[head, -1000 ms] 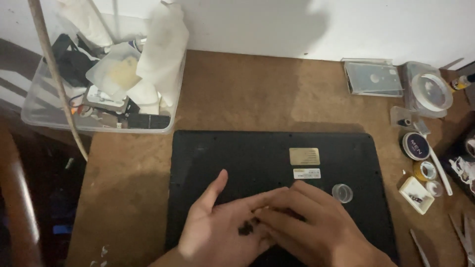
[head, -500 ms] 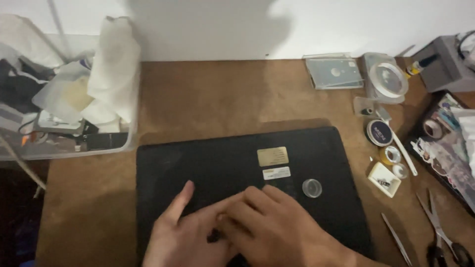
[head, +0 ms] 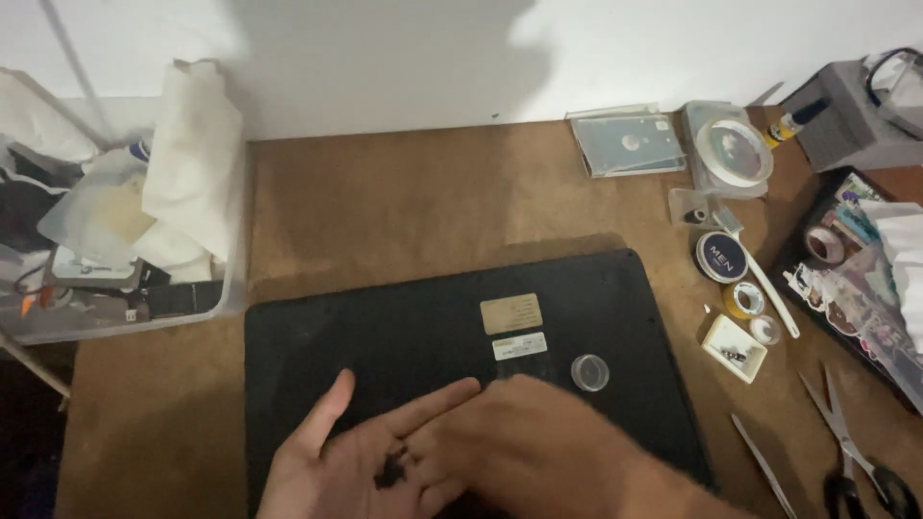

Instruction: Unscrewing and prying open the back cover of a laptop on a workbench.

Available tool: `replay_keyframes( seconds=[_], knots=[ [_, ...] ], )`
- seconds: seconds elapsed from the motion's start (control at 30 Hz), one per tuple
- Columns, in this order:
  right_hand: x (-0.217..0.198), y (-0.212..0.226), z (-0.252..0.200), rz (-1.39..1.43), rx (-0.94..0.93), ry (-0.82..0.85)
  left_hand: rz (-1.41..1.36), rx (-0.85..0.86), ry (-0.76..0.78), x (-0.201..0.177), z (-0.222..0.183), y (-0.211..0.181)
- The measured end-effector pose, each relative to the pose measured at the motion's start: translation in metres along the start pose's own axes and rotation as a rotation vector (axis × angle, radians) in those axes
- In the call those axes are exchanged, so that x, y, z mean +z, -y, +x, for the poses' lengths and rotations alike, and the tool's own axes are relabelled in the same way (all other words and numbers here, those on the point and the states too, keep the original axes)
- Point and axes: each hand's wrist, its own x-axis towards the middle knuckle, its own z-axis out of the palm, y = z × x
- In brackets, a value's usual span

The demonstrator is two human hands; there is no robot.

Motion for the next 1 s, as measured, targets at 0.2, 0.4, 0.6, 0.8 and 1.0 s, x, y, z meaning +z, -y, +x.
replay_keyframes(
  seconds=[0.2,0.4,0.6,0.8,1.0],
  knots=[
    [-0.066,-0.023,-0.081,-0.122,0.393,-0.689,0.350,0.029,0.607,-0.006,0.002,-0.002],
    [-0.092,-0.098,-0.123,-0.054,0.760,-0.820,0.433,0.018,0.674,-0.014,0.004,-0.008],
    [-0.084,-0.119,-0.117,0.004,0.679,-0.799,0.427,0.016,0.737,-0.016,0.005,-0.011],
    [-0.068,-0.116,-0.104,0.006,0.707,-0.918,0.374,-0.003,0.740,-0.012,0.004,-0.011],
    [-0.070,-0.119,-0.106,-0.092,0.648,-0.828,0.368,0.007,0.726,-0.012,0.004,-0.010]
  ],
)
